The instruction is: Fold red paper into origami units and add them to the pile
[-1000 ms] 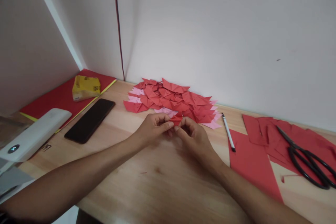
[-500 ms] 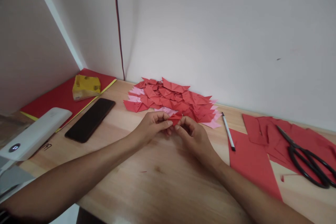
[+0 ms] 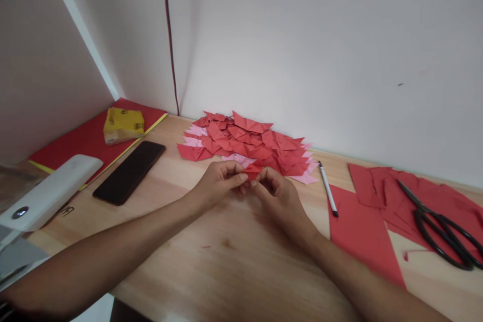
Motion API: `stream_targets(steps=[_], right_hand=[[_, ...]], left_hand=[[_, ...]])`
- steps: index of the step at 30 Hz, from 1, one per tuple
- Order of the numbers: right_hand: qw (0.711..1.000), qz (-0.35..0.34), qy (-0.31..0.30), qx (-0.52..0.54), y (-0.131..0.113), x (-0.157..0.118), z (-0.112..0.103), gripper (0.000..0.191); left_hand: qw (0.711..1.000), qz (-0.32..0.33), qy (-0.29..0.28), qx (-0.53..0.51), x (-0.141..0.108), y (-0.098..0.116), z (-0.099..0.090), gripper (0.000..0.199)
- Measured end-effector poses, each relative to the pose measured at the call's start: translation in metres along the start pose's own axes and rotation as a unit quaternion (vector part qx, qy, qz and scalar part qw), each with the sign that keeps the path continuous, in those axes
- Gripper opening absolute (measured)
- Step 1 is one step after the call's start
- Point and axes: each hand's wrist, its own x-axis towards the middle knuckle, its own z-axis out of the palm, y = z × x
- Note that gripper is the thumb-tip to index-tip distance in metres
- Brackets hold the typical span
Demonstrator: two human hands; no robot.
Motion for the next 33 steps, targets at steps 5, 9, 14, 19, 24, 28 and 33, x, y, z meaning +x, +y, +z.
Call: stream_targets(steps=[5,9,14,19,24,28,33], right_hand=[[1.000,0.003,-0.004,0.017,-0.0057,-0.0003,-0.0001,0.020],[1.000,0.013,-0.002,0.013,-0.0045,-0.0006,0.0006,0.022],[1.000,0.011,0.003,0.002,-0.0016,-0.0004,0.0005,0.020],[0.999,0.004,-0.011,0.030,-0.0040,-0.0003,0.0002,0.020],[0.999,0.012,-0.002,0.030,-0.0036,-0.0010,0.0005,0.022],[1.000,0.019,-0.005,0.020,-0.0015,-0.0006,0.0003,0.021],[1.000,-0.002,-0.014,0.025,-0.0007,0.0003,-0.0006,0.020]], left_hand=[[1.000,-0.002,0.005,-0.018,0.0008,0.0017,-0.0006,0.016],[0.998,0.028,0.007,0.050,0.0006,0.0037,-0.0002,0.016],[0.997,0.027,-0.001,0.076,0.0007,0.0022,-0.0010,0.019],[0.996,0.042,-0.018,0.076,0.0019,0.0021,-0.0040,0.020],[0.990,0.065,-0.016,0.124,0.0011,0.0036,-0.0050,0.019],[0.991,0.061,-0.016,0.120,0.0016,0.0019,-0.0050,0.019],[0.993,0.056,-0.028,0.095,0.0032,0.0030,-0.0058,0.018]])
